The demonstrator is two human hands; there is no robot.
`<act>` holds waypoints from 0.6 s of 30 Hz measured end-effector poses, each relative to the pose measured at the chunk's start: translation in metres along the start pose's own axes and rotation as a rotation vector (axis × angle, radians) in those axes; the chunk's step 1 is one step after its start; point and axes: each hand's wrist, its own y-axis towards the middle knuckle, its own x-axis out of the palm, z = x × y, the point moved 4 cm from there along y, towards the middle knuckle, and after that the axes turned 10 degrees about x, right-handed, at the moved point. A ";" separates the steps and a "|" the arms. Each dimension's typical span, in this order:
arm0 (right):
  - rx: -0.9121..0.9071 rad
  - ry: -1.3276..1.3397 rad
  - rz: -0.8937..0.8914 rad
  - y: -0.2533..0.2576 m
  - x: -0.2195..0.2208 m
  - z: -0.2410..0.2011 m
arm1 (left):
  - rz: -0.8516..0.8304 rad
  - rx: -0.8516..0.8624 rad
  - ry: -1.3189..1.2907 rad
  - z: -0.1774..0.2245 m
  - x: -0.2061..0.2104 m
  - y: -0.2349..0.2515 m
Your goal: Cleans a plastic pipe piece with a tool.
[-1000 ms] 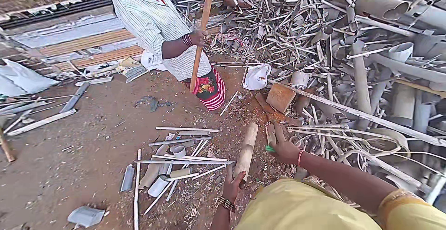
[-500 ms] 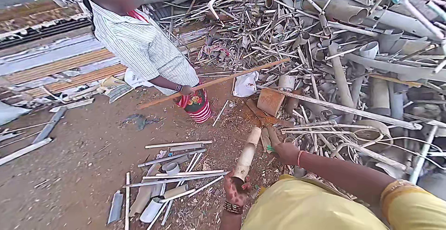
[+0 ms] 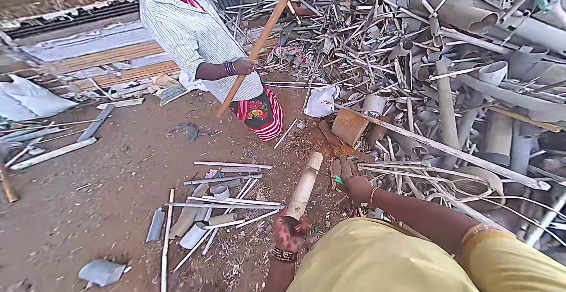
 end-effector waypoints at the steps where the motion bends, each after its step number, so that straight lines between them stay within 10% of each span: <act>1: -0.127 -0.061 0.003 -0.006 -0.002 -0.006 | -0.015 0.006 -0.002 0.000 0.007 0.000; 4: -0.111 0.032 0.059 0.010 -0.006 0.018 | -0.086 -0.002 -0.023 -0.012 0.017 -0.006; 11: 0.199 1.475 -0.015 0.016 -0.038 0.113 | -0.219 -0.069 -0.025 -0.050 0.067 -0.006; 18: 0.270 1.959 0.058 -0.005 -0.062 0.153 | -0.171 -0.181 0.355 -0.097 0.106 -0.009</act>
